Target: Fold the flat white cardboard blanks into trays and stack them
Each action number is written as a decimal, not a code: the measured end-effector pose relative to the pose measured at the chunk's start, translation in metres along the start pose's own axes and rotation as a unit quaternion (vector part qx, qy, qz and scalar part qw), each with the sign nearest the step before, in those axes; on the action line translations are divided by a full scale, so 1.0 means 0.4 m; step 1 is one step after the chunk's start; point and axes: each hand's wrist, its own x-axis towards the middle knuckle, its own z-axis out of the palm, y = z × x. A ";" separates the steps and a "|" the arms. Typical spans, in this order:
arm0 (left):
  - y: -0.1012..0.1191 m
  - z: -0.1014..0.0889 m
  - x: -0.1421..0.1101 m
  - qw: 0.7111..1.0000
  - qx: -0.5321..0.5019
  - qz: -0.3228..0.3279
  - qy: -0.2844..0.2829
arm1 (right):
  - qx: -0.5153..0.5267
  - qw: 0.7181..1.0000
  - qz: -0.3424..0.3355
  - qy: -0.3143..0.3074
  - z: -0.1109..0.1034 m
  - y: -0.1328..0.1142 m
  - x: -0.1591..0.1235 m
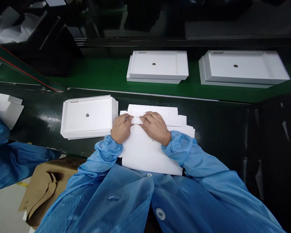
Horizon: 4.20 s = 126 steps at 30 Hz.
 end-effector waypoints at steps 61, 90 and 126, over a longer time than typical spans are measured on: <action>-0.063 -0.131 0.031 0.990 0.001 0.131 -0.049 | 0.038 0.993 0.088 -0.074 -0.143 0.161 -0.145; 0.197 -0.007 0.143 0.988 0.028 0.125 -0.087 | 0.211 0.955 0.208 0.025 -0.130 0.210 -0.223; 0.093 -0.017 0.055 0.992 -0.003 0.103 -0.066 | 0.005 0.993 0.093 -0.073 -0.084 0.056 -0.076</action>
